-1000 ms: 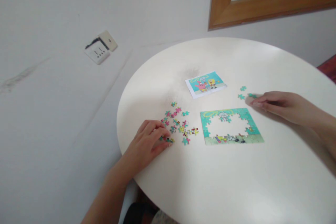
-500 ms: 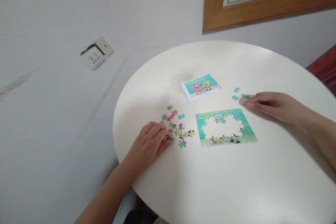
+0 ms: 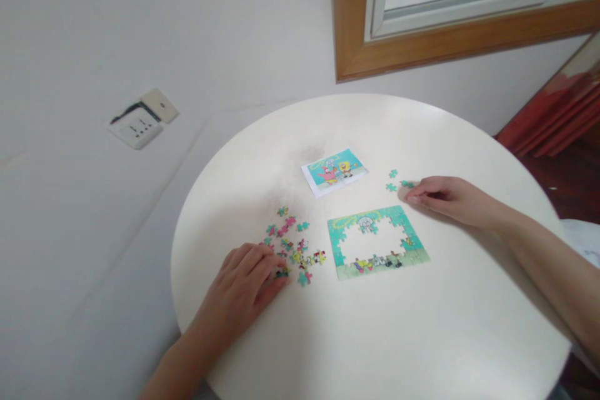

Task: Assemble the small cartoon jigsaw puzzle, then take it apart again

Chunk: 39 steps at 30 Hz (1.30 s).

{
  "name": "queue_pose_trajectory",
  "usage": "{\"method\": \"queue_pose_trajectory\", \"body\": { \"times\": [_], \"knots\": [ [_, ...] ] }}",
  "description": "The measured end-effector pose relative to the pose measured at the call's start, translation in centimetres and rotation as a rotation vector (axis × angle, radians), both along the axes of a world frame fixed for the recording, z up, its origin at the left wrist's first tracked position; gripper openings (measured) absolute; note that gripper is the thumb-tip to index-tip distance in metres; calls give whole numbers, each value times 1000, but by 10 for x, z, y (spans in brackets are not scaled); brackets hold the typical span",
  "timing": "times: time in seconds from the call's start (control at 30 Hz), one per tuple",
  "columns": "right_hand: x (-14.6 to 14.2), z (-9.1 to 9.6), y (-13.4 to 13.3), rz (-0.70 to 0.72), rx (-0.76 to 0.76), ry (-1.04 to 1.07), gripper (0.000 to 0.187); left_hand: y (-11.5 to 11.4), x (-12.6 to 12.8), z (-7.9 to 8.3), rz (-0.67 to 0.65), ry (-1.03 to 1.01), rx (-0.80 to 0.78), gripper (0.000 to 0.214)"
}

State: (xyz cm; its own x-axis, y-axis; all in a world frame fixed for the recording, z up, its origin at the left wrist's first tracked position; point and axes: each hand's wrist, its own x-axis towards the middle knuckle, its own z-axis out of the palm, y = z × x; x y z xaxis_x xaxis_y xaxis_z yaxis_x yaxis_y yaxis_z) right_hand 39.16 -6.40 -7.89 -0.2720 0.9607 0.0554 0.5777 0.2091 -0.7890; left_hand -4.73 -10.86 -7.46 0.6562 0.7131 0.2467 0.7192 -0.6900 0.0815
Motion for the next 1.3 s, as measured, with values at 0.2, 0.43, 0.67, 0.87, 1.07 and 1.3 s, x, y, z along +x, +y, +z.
{"method": "queue_pose_trajectory", "body": {
  "times": [0.2, 0.43, 0.67, 0.87, 1.07, 1.3],
  "knots": [
    [4, -5, 3, 27, -6, 4, 40, 1, 3, 1, 13, -44, -88, 11],
    [3, -3, 3, 36, -10, 15, 38, 2, 3, -2, 29, -78, -117, 12],
    [4, -4, 4, 64, -2, 0, 38, 2, 5, -2, 24, -87, -100, 11],
    [6, -6, 4, 69, -9, -12, 35, 2, 2, 0, 27, -60, -119, 13],
    [7, -6, 3, 60, -29, -23, 35, 1, -5, 1, 45, -24, -96, 24],
    [7, -5, 1, 55, -60, -8, 38, -3, 4, 4, 46, -5, -188, 14]
  ]
}}
